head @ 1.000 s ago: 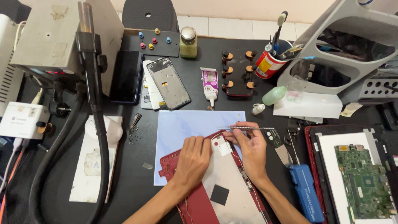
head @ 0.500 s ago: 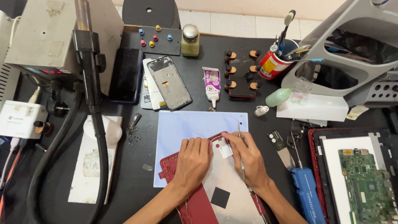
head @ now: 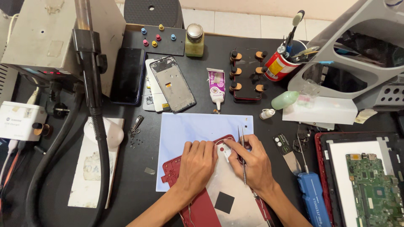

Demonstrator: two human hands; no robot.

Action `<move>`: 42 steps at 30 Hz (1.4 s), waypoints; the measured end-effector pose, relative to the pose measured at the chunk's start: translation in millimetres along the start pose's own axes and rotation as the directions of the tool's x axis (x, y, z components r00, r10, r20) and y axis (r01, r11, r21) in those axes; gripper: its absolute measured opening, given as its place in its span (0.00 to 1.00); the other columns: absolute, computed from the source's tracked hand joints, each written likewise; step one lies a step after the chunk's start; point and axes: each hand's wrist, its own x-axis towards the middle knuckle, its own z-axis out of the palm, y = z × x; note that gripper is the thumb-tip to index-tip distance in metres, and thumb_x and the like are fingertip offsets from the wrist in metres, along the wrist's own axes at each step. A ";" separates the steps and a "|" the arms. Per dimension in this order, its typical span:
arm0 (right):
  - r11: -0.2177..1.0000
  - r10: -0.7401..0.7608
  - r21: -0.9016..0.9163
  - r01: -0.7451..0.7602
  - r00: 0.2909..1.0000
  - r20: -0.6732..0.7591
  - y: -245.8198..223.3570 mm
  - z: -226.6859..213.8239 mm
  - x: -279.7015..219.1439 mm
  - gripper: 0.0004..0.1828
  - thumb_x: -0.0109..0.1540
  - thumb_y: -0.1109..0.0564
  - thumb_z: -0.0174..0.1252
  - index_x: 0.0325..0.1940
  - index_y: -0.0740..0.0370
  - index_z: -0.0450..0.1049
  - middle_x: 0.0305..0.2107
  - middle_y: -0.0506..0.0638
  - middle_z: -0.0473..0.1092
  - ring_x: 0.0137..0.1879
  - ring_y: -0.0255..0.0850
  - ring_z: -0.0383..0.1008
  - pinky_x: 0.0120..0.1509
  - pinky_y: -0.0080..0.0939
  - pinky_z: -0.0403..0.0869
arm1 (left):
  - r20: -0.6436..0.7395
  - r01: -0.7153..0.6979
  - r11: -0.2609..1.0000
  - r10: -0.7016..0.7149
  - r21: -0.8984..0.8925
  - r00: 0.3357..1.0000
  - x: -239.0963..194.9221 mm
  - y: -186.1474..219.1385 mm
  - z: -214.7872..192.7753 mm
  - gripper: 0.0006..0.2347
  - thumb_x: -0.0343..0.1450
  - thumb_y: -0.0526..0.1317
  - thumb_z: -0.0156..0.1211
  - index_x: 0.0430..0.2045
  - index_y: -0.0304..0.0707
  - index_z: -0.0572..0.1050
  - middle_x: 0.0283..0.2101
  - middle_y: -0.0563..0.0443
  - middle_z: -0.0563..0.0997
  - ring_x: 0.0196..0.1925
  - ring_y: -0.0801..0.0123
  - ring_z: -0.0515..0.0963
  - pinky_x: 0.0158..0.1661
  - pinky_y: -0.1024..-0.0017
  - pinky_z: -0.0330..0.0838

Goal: The person uses tweezers to carefully remove small components and adhesive residue from the back casing of a red laptop. They then pick up the laptop's screen assembly and place it on top of the casing.

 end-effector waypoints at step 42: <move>0.998 -0.054 -0.038 0.055 0.998 0.023 0.1 -0.7 1.5 0.17 0.53 0.64 0.64 0.47 0.60 0.80 0.41 0.53 0.71 0.40 0.45 0.73 0.47 0.45 0.71 | -0.023 -0.026 0.997 0.025 -0.067 0.999 -2.1 0.4 -0.2 0.06 0.69 0.32 0.63 0.36 0.29 0.75 0.26 0.46 0.72 0.30 0.58 0.73 0.39 0.63 0.65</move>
